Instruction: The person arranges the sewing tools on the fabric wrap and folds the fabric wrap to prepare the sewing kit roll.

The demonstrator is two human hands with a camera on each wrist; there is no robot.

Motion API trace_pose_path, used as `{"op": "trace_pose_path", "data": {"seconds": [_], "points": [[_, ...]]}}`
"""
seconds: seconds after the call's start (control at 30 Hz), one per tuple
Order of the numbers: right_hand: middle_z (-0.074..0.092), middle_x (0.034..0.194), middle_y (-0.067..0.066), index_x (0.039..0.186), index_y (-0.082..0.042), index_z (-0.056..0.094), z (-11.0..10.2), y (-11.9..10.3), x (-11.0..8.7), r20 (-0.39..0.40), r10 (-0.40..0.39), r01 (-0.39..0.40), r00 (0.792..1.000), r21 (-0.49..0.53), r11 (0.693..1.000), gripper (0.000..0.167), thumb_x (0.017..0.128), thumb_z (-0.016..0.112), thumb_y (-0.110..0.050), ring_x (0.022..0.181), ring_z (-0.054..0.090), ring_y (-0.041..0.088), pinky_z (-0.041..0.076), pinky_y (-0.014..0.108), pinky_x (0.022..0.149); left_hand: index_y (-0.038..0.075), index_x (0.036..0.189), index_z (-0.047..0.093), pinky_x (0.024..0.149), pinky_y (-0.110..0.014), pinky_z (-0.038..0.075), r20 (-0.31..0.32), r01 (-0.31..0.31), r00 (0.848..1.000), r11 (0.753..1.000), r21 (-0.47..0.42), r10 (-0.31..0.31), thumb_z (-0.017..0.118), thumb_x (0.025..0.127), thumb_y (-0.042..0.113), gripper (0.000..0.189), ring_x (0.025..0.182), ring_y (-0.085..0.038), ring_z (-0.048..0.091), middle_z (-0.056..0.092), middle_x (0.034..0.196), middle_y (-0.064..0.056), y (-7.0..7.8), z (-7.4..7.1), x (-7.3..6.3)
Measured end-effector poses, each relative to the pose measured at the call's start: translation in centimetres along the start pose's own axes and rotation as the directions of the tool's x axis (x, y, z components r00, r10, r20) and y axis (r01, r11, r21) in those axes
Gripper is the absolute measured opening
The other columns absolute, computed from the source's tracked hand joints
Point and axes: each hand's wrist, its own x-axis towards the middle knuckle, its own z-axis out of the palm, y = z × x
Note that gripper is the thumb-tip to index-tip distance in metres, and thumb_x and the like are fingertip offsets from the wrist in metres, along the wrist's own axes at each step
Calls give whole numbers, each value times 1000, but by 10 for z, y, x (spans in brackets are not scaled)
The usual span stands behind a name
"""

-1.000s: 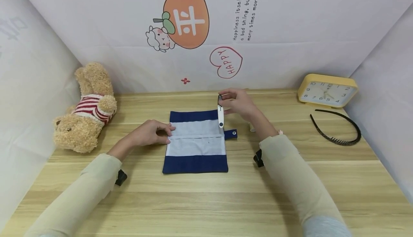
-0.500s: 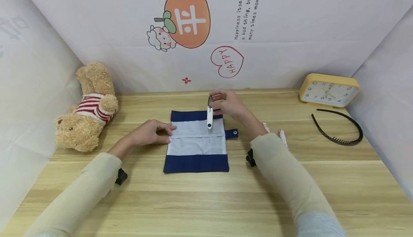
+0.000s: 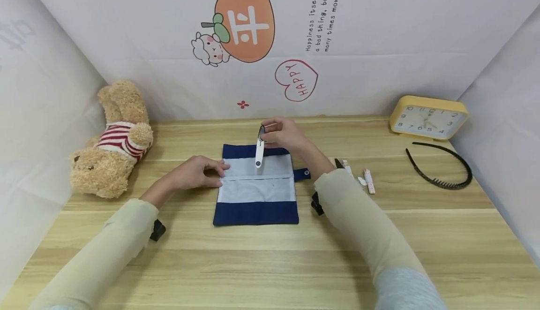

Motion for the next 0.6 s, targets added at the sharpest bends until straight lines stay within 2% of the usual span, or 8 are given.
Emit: {"op": "trace_pose_path", "data": {"seconds": [0.3,0.6], "points": [[54,128,20,138,0,52,12,-4,9,-40,20,-17,999,64,998,42,98,63,3,108,63,30,57,37,91,16,89,73,118,-47,29,1,10,1000,1000,9,-10,81,87,11,9,142,-26,43,63,137,-4,2,0,2],[53,121,19,138,3,48,22,-3,15,-48,-4,8,999,94,996,42,98,60,5,103,63,28,57,38,91,16,87,72,118,-48,30,4,-1,1000,1000,12,0,81,88,11,10,142,-28,43,63,137,-6,-1,0,2]]}}
